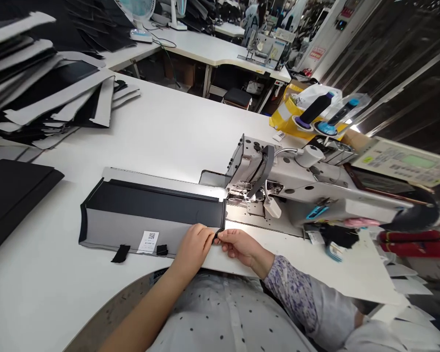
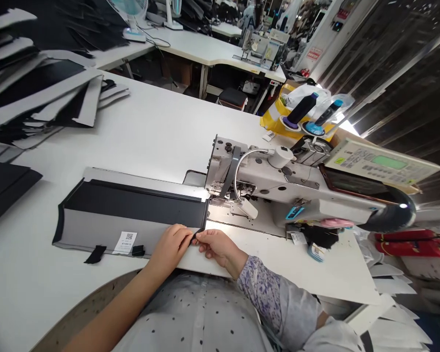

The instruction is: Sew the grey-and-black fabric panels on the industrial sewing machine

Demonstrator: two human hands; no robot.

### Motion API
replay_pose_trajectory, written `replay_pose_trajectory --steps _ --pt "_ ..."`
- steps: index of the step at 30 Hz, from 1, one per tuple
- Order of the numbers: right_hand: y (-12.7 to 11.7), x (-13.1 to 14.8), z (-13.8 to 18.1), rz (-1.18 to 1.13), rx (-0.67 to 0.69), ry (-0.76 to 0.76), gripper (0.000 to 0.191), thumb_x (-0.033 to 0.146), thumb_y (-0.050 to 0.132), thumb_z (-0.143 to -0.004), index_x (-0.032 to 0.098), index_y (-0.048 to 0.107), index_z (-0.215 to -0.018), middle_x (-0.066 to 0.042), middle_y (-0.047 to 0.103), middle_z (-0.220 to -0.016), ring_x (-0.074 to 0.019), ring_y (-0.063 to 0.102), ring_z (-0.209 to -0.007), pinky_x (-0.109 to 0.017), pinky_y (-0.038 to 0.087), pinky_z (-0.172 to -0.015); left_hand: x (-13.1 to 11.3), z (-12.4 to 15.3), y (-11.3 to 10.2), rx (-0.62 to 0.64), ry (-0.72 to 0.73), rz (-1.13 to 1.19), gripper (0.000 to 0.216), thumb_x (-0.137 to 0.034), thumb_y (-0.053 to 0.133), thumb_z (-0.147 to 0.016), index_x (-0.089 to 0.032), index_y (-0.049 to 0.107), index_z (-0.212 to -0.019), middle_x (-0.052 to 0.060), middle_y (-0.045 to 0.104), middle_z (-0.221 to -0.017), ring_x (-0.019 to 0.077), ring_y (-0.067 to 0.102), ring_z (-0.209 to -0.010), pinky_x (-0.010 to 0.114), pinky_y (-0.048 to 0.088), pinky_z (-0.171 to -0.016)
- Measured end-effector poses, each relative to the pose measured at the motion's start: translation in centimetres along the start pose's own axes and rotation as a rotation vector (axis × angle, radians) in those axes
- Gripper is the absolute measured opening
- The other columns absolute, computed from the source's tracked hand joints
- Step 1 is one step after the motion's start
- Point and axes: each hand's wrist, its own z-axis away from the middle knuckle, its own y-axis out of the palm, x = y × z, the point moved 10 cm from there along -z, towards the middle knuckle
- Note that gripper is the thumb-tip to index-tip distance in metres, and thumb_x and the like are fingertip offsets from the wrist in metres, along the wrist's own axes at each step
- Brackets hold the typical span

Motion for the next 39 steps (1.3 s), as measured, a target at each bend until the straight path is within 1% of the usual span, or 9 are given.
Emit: replay_pose_trajectory --steps 3,7,10,14,18,21,25,32,39 --pt "0.0 -0.4 0.4 -0.06 -0.036 0.001 0.034 0.039 0.082 -0.058 0.013 0.064 -0.072 -0.003 0.068 -0.08 -0.0053 0.052 -0.054 -0.017 0.027 -0.04 -0.5 1.1 -0.9 -0.077 0.059 -0.02 0.018 -0.02 0.043 -0.095 -0.02 0.058 -0.084 0.004 0.058 -0.086 0.0178 0.056 -0.088 0.034 0.051 -0.08" --pt "0.2 -0.4 0.9 -0.07 -0.065 0.012 0.038 0.04 0.084 -0.054 0.014 0.065 -0.073 -0.002 0.064 -0.072 -0.0094 0.057 -0.063 -0.018 0.032 -0.045 -2.6 2.6 -1.4 -0.12 0.262 -0.157 0.017 -0.013 0.044 -0.093 -0.019 0.059 -0.092 0.002 0.058 -0.079 0.0169 0.057 -0.084 0.038 0.05 -0.09" --pt "0.6 0.1 1.1 -0.049 -0.057 -0.017 0.038 0.042 0.084 -0.054 0.014 0.067 -0.073 -0.001 0.062 -0.069 -0.0081 0.051 -0.061 -0.019 0.032 -0.046 -3.7 3.2 -1.1 -0.113 0.377 -0.221 0.019 -0.009 0.044 -0.092 -0.018 0.06 -0.095 0.002 0.059 -0.077 0.016 0.056 -0.079 0.036 0.051 -0.087" --pt "0.9 0.4 1.3 -0.013 -0.063 -0.049 0.039 0.043 0.084 -0.053 0.013 0.069 -0.073 -0.001 0.061 -0.073 -0.0074 0.046 -0.06 -0.02 0.029 -0.045 -4.1 3.1 -0.4 -0.081 0.408 -0.209 0.021 -0.007 0.042 -0.092 -0.018 0.061 -0.09 0.002 0.059 -0.078 0.0155 0.054 -0.077 0.033 0.05 -0.082" --pt "1.4 0.3 1.7 0.012 0.016 -0.026 0.043 0.041 0.084 -0.057 0.014 0.071 -0.087 0.0 0.059 -0.072 -0.0085 0.048 -0.064 -0.02 0.036 -0.049 -2.8 2.4 -0.3 -0.003 0.247 -0.132 0.023 -0.017 0.044 -0.094 -0.019 0.061 -0.077 0.003 0.055 -0.076 0.0167 0.05 -0.077 0.033 0.046 -0.078" --pt "1.7 0.2 2.1 0.005 0.079 0.025 0.043 0.031 0.084 -0.059 0.015 0.069 -0.095 0.001 0.058 -0.072 -0.0095 0.051 -0.065 -0.021 0.041 -0.053 -1.0 1.7 -1.3 0.038 0.082 -0.086 0.022 -0.027 0.047 -0.094 -0.021 0.065 -0.084 0.005 0.057 -0.088 0.0195 0.05 -0.089 0.035 0.043 -0.082" --pt "2.0 0.6 2.5 -0.031 0.093 0.062 0.038 0.024 0.082 -0.061 0.015 0.068 -0.095 -0.003 0.06 -0.086 -0.0099 0.054 -0.068 -0.022 0.043 -0.053 0.9 -0.1 -3.3 0.04 -0.081 -0.211 0.027 -0.03 0.043 -0.095 -0.023 0.068 -0.089 0.007 0.06 -0.094 0.0215 0.051 -0.093 0.04 0.036 -0.086" --pt "3.1 0.3 2.9 -0.201 0.104 0.082 0.032 0.041 0.074 -0.073 0.015 0.067 -0.09 -0.006 0.058 -0.103 -0.0088 0.056 -0.067 -0.022 0.04 -0.05 0.7 -2.4 -1.3 0.365 -0.138 -0.27 0.029 -0.03 0.05 -0.089 -0.027 0.07 -0.069 0.003 0.06 -0.075 0.0195 0.049 -0.077 0.037 0.033 -0.078" --pt "3.7 -0.2 3.3 -0.251 0.053 0.035 0.034 0.045 0.07 -0.073 0.018 0.065 -0.092 -0.005 0.053 -0.111 -0.0107 0.055 -0.072 -0.024 0.042 -0.053 1.2 -2.7 -0.8 0.482 -0.292 -0.201 0.027 -0.027 0.054 -0.082 -0.022 0.063 -0.058 0.003 0.061 -0.076 0.0183 0.05 -0.076 0.032 0.034 -0.069"
